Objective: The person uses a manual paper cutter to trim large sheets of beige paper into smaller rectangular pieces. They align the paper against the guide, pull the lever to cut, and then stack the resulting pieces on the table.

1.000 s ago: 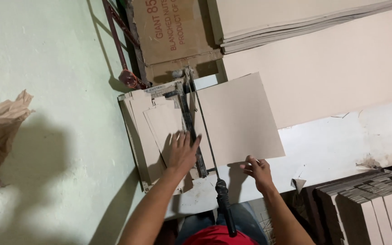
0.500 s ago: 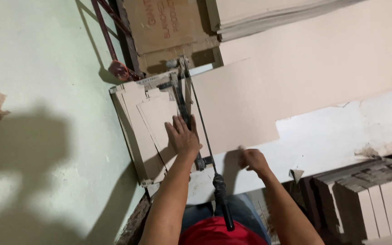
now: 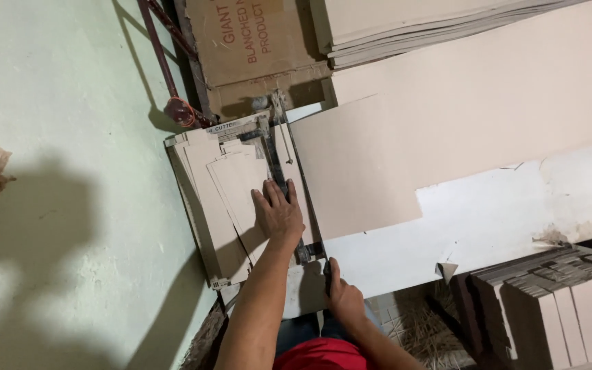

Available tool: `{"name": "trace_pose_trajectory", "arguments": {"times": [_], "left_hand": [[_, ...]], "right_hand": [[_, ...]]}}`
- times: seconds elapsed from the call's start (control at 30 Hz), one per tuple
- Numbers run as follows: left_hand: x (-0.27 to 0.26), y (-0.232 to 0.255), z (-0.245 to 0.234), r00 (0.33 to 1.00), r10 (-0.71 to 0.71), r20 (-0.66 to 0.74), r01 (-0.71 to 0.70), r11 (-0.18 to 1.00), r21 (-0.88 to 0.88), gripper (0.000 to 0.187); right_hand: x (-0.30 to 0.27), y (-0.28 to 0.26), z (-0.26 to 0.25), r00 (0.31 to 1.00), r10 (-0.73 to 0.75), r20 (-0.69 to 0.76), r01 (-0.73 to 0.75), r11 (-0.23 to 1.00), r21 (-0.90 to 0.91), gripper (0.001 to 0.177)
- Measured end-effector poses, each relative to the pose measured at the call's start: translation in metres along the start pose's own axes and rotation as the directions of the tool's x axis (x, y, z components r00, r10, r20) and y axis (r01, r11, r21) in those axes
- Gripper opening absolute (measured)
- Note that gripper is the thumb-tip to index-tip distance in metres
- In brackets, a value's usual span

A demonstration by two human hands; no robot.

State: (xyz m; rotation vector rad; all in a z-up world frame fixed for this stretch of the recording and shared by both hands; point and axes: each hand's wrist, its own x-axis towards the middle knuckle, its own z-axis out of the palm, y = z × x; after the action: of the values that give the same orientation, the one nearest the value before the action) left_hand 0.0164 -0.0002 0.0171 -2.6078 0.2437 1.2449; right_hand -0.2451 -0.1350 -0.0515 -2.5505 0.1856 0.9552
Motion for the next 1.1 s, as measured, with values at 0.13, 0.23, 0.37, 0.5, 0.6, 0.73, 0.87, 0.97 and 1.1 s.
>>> {"name": "trace_pose_trajectory", "arguments": {"times": [0.13, 0.23, 0.37, 0.5, 0.6, 0.73, 0.87, 0.97, 1.1], "left_hand": [[-0.012, 0.005, 0.011, 0.997, 0.017, -0.07, -0.019, 1.0, -0.022, 0.123], [-0.002, -0.004, 0.0, 0.99, 0.001, -0.14, -0.002, 1.0, -0.001, 0.122], [0.002, -0.003, 0.008, 0.991, 0.005, -0.135, -0.003, 1.0, 0.017, 0.13], [-0.008, 0.0, 0.004, 0.997, 0.01, -0.071, -0.009, 1.0, 0.023, 0.128], [-0.001, -0.003, 0.001, 0.997, -0.005, -0.078, 0.004, 1.0, -0.014, 0.127], [0.005, -0.002, 0.011, 0.995, -0.008, -0.096, 0.011, 0.999, 0.032, 0.133], [-0.012, -0.008, 0.007, 0.99, 0.1, -0.102, -0.099, 0.995, 0.012, 0.119], [-0.029, -0.001, 0.029, 0.94, 0.148, -0.306, -0.288, 0.825, -0.487, 0.073], [0.012, 0.014, 0.107, 0.572, 0.579, -0.581, -0.799, 0.554, -0.234, 0.026]], "right_hand": [[-0.018, 0.024, 0.028, 0.993, -0.089, -0.081, 0.085, 0.995, -0.043, 0.103], [0.009, 0.014, 0.019, 0.988, -0.111, -0.111, 0.112, 0.994, 0.002, 0.095], [0.0, -0.004, -0.012, 0.998, -0.054, 0.023, 0.051, 0.992, 0.112, 0.093], [-0.021, -0.01, -0.025, 0.997, -0.04, 0.064, 0.033, 0.993, 0.113, 0.091], [0.003, -0.001, -0.008, 0.997, -0.056, 0.044, 0.051, 0.993, 0.103, 0.092], [0.003, -0.006, -0.019, 0.994, -0.003, 0.111, -0.004, 0.998, 0.058, 0.096], [-0.059, -0.06, -0.142, 0.99, -0.032, 0.136, -0.014, 0.945, 0.326, 0.091], [-0.091, -0.099, -0.25, 0.934, 0.039, 0.355, -0.232, 0.821, 0.521, 0.099], [-0.017, -0.037, -0.164, 0.955, 0.013, 0.297, -0.273, 0.44, 0.856, 0.038]]}}
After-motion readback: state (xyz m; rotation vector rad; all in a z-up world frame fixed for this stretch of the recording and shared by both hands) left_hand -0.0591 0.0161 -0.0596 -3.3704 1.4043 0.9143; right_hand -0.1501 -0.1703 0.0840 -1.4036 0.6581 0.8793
